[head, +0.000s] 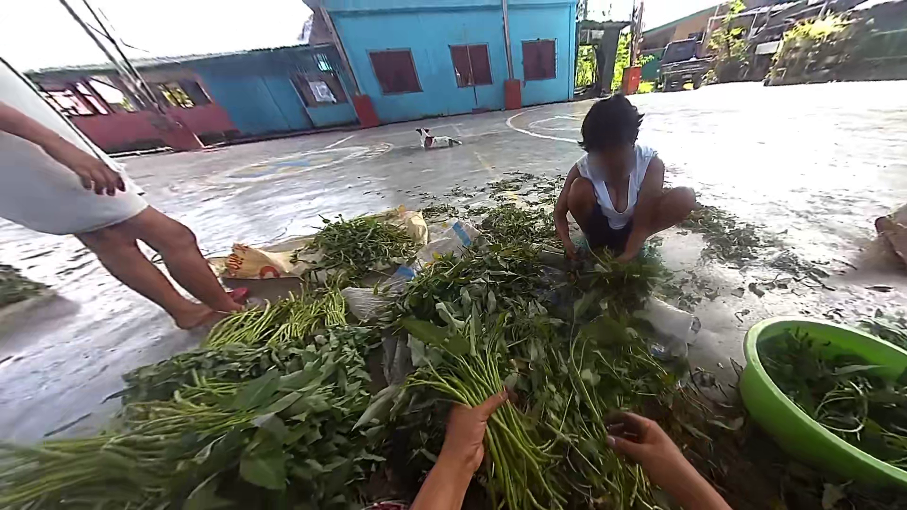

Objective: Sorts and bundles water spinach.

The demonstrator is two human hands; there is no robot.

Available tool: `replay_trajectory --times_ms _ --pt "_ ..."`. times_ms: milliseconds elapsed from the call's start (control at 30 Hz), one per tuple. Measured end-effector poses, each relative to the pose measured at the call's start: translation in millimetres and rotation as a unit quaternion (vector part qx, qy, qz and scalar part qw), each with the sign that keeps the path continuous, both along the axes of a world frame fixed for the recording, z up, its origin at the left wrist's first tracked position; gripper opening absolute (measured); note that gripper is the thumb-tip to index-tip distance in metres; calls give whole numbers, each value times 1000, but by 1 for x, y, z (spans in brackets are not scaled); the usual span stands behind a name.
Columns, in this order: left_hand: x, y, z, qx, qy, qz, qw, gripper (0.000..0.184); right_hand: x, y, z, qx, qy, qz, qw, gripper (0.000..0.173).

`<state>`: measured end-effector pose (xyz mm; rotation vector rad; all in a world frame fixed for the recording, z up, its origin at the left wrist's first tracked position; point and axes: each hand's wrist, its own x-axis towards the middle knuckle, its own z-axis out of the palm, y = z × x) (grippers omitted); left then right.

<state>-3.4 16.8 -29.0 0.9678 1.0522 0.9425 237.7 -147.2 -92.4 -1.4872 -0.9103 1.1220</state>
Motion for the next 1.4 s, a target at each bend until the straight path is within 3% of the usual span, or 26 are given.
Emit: replay_trajectory --times_ms 233,400,467,500,533,567,633,700,733,767,800,867,900,967,1000,1100,1133,1267,1333,1400 --pt "7 -12 0 -8 13 -10 1000 51 -51 24 24 60 -82 109 989 32" --pt "5 -16 3 -45 -22 -10 999 43 -55 29 24 49 -155 149 975 32" --pt "6 -16 3 -56 -10 -15 998 49 -61 33 27 24 -149 141 978 44" --pt "7 -16 3 -57 6 -18 998 53 -66 37 30 6 -135 133 982 62" --pt "8 -16 3 -55 19 -25 998 56 -74 42 35 -13 -105 121 987 77" --pt "10 -16 2 -50 31 -33 998 58 -84 50 41 -16 -57 87 994 79" --pt "13 -15 0 -43 43 -37 997 60 -109 70 52 14 111 -76 991 47" --pt "11 -10 -2 -49 41 -13 998 64 -115 89 59 33 327 -230 916 24" --pt "9 -7 -2 -53 39 14 998 63 -111 93 59 25 394 -258 882 20" --pt "5 -3 -2 -53 37 38 997 63 -102 92 55 7 410 -255 876 21" --pt "1 1 -2 -48 35 59 996 62 -90 84 46 -14 359 -224 906 26" --pt "-5 8 0 -38 36 89 995 61 -54 60 20 -92 34 -109 989 25" --pt "-6 10 0 -35 37 99 994 63 -34 48 11 -156 -114 -27 981 48" --pt "-6 11 -2 -33 44 113 992 65 -21 30 -5 -209 -231 79 947 87" --pt "-4 11 -1 -31 47 114 992 67 -25 26 -4 -201 -241 112 943 87" --pt "2 10 3 -23 50 115 992 65 -59 24 1 -134 -228 166 950 44" --pt "3 9 5 -21 47 116 992 61 -70 25 4 -133 -227 171 949 37" --pt "-3 16 5 -20 36 151 988 55 -74 22 -3 -59 -186 169 966 38" --pt "-8 16 2 -41 36 169 984 53 -66 17 -10 28 -100 106 989 38" --pt "-10 17 2 -67 19 190 979 49 -59 17 -7 97 42 -51 993 39"
